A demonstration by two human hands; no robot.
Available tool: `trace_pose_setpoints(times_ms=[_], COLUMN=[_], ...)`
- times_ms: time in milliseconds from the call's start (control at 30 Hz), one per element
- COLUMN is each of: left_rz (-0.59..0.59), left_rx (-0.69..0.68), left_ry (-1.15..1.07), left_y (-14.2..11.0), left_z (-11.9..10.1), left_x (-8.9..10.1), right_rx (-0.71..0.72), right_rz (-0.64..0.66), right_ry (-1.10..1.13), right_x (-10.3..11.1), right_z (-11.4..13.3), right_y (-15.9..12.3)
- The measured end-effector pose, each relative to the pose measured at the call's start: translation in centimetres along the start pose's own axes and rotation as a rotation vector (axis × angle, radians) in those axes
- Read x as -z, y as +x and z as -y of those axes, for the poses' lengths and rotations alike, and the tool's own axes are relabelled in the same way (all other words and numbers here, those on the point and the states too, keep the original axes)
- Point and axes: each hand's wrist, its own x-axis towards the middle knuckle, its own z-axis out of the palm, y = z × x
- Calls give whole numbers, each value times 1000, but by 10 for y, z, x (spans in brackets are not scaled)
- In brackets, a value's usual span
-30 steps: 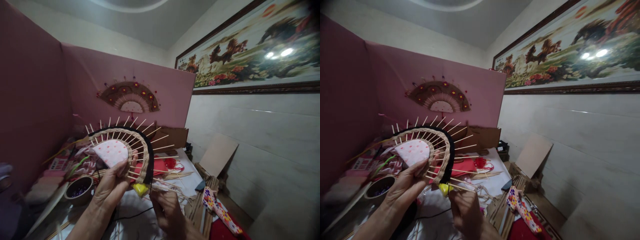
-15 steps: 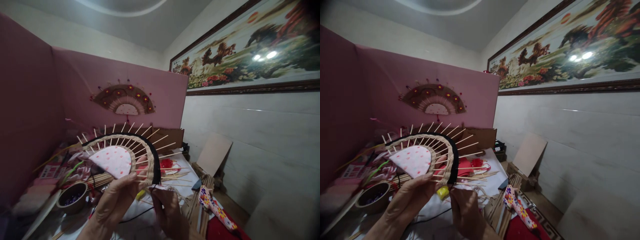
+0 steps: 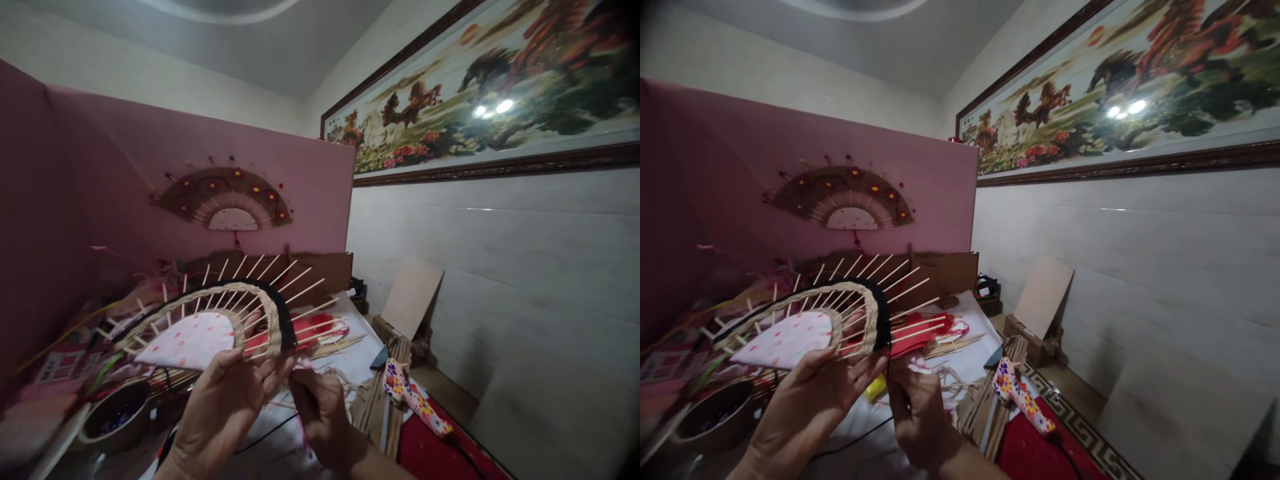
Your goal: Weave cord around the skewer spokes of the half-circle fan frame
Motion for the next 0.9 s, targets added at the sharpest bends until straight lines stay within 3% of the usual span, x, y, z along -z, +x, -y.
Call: trace_pose_setpoints(times_ms=[167,367,600,767,900], left_rz=[-72,-147,-145,-213,-221], left_rx=[-9,-35,-3,17,-28], left_ry=[-13,-8,-15,52,69], left_y=[4,0,-2,-1,1], left_z=[0,1,3,1,5], left_x=[0,-2,-11,2,16], right_rx=[-49,-43,-75,-167,-204], right_rz=[-12,9,-15,-176,-172], right_ry=[97,57,93,175,293], right_x=[-2,0,3,11,10], right_z=[1,1,4,7,5], right_y=[4,6,8,11,11])
